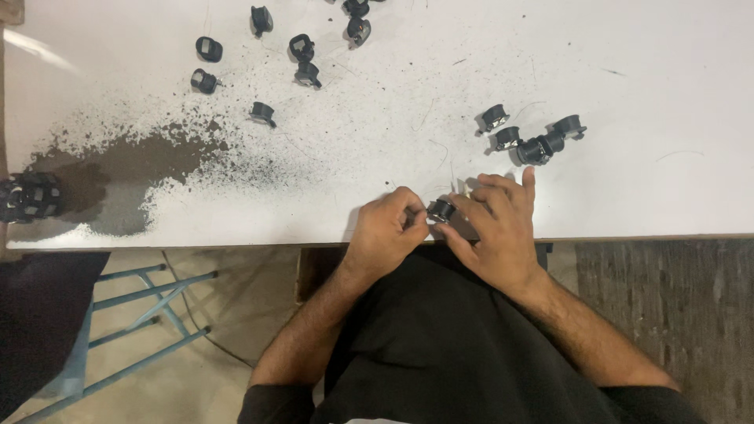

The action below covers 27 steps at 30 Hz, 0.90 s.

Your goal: The person sits at a white work table and assembles small black plastic parts by hand, pressing metal inserts into black plastic housings one at a time. Completed wheel-like assemblies accumulate on the table as the person repeatedly picks up parts, fits them together, and sets the finished units aside.

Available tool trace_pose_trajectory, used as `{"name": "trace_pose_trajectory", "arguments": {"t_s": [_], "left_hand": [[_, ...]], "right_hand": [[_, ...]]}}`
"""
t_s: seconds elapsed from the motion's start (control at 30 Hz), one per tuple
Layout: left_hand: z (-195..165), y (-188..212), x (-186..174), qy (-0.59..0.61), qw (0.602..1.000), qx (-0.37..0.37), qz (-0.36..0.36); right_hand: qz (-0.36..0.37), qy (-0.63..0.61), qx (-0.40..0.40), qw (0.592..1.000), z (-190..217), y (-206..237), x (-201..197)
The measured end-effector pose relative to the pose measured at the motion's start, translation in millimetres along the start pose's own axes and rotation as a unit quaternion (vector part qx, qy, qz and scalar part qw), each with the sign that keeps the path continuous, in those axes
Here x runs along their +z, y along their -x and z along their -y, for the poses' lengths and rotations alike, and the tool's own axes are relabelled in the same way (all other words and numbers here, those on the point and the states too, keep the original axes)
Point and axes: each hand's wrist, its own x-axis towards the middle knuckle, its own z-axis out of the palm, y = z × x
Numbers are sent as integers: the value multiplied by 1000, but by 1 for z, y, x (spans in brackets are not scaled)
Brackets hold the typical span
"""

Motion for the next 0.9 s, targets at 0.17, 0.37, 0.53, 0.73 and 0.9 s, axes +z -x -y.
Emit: {"name": "trace_pose_trajectory", "arguments": {"t_s": [0.17,0.37,0.53,0.73,0.9], "left_hand": [[6,6,11,18,998,44,-33],[8,8,22,20,997,59,-43],[6,10,26,40,995,63,-69],[5,9,26,51,995,52,-63],[5,10,27,50,995,55,-72]], "right_hand": [[-72,-103,-28,992,6,21,10],[-78,-133,-19,988,4,27,23],[-68,-128,-31,989,3,25,20],[-75,-139,-30,987,4,23,20],[-70,-138,-31,987,4,24,19]]}}
